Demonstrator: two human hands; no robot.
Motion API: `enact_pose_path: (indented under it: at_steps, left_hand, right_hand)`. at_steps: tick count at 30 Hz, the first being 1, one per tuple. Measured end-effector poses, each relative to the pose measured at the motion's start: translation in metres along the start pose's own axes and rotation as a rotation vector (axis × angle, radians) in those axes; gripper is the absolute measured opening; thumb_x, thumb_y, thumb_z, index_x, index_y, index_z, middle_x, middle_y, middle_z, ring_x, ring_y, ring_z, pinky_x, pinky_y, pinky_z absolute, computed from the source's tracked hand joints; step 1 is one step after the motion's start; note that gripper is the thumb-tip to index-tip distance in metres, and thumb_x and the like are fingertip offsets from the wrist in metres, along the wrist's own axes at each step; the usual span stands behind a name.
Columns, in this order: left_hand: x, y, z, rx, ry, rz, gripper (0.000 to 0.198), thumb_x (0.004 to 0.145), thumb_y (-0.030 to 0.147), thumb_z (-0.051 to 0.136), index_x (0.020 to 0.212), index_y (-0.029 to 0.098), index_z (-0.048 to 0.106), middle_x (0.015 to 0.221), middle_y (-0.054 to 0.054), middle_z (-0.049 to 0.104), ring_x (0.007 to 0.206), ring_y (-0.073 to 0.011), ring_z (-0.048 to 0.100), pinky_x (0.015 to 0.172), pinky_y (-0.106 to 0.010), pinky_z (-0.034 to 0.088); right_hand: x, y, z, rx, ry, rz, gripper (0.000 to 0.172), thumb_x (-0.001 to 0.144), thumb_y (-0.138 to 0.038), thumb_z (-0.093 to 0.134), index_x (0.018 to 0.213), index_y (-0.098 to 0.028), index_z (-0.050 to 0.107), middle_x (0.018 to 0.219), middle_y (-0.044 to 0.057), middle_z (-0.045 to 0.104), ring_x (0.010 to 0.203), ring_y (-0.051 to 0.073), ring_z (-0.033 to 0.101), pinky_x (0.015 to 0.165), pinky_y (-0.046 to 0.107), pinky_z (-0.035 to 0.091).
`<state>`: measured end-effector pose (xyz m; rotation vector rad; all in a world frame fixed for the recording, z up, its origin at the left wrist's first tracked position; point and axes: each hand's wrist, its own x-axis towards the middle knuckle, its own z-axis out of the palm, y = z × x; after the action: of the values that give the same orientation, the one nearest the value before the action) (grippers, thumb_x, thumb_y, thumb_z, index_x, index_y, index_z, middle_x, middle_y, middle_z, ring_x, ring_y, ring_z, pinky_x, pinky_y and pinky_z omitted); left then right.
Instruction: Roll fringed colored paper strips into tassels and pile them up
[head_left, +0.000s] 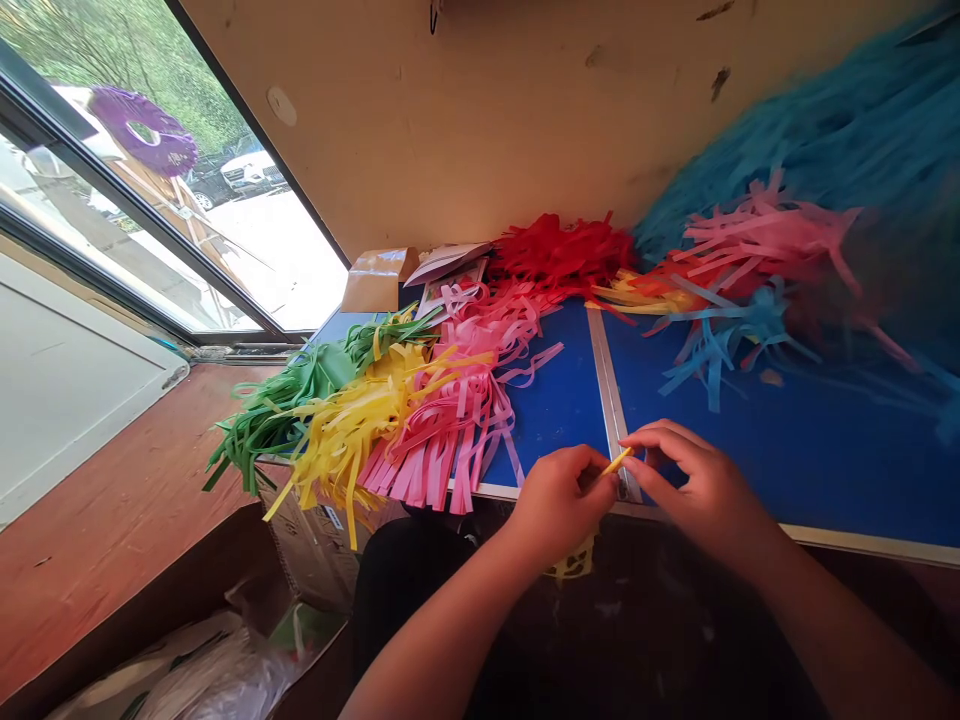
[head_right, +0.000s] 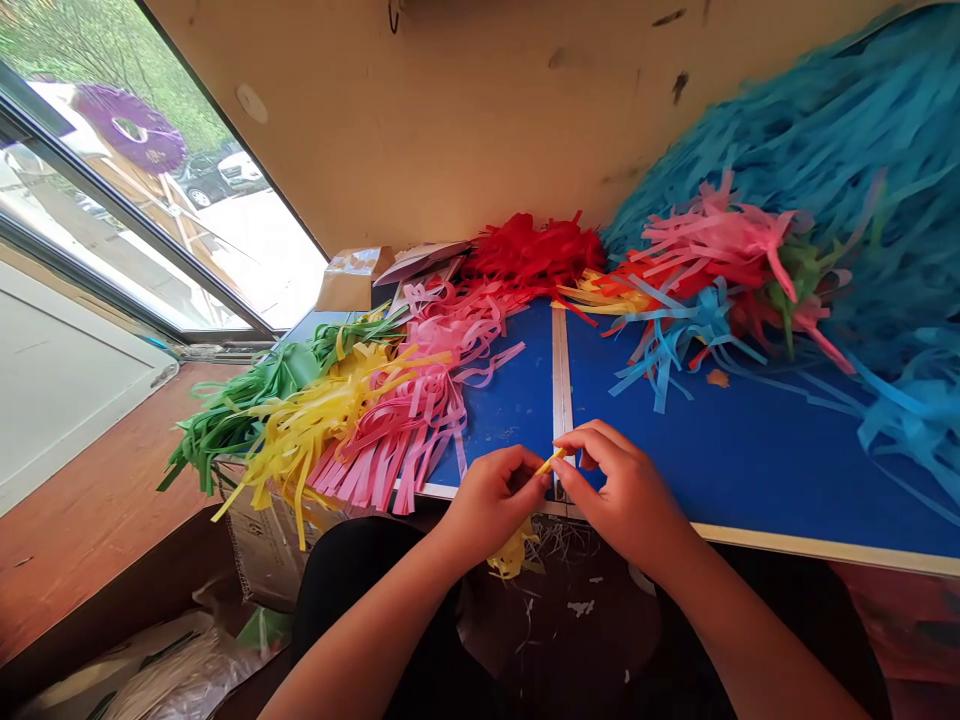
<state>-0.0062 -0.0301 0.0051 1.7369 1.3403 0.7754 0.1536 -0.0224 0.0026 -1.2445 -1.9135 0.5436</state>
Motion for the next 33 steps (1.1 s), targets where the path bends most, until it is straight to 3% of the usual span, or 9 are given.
enact_pose_path:
  at_steps: [5,11,24,33]
  left_hand:
    - [-0.0004,0.0000,-0.0009,0.040,0.036,0.042,0.012,0.077,0.024,0.055,0.084,0.018,0.063,0.075,-0.001,0.060,0.064,-0.0119,0.051,0.055,-0.022,0.035]
    - [-0.0004,0.0014,-0.0040,0.010,0.003,0.067,0.011,0.080,0.026,0.055,0.077,0.017,0.061,0.074,-0.001,0.058,0.069,-0.0125,0.052,0.058,-0.021,0.038]
    - [0.0002,-0.0011,-0.0050,0.035,-0.062,0.136,0.018,0.084,0.029,0.052,0.072,0.017,0.059,0.072,-0.001,0.057,0.067,-0.0119,0.050,0.059,-0.022,0.037]
    - [-0.0012,-0.0006,-0.0032,0.098,-0.014,0.134,0.019,0.082,0.027,0.051,0.067,0.017,0.057,0.064,0.001,0.052,0.060,-0.0106,0.045,0.055,-0.022,0.033]
  right_hand:
    - [0.0033,-0.0004,-0.0030,0.167,-0.108,0.170,0.018,0.080,-0.037,0.050,0.079,-0.021,0.059,0.078,0.003,0.061,0.069,0.015,0.057,0.060,0.027,0.047]
    - [0.0063,-0.0008,-0.0072,0.385,-0.241,0.312,0.025,0.074,-0.044,0.056,0.073,-0.020,0.059,0.069,0.001,0.060,0.064,0.014,0.056,0.060,0.025,0.046]
    - [0.0057,0.0004,-0.0044,0.339,-0.248,0.217,0.023,0.077,-0.039,0.054,0.066,-0.020,0.060,0.068,0.001,0.059,0.064,0.014,0.054,0.059,0.025,0.043]
    - [0.0072,0.0053,-0.0051,0.378,-0.187,0.284,0.030,0.075,-0.047,0.056,0.064,-0.020,0.061,0.067,0.001,0.061,0.064,0.014,0.055,0.062,0.026,0.044]
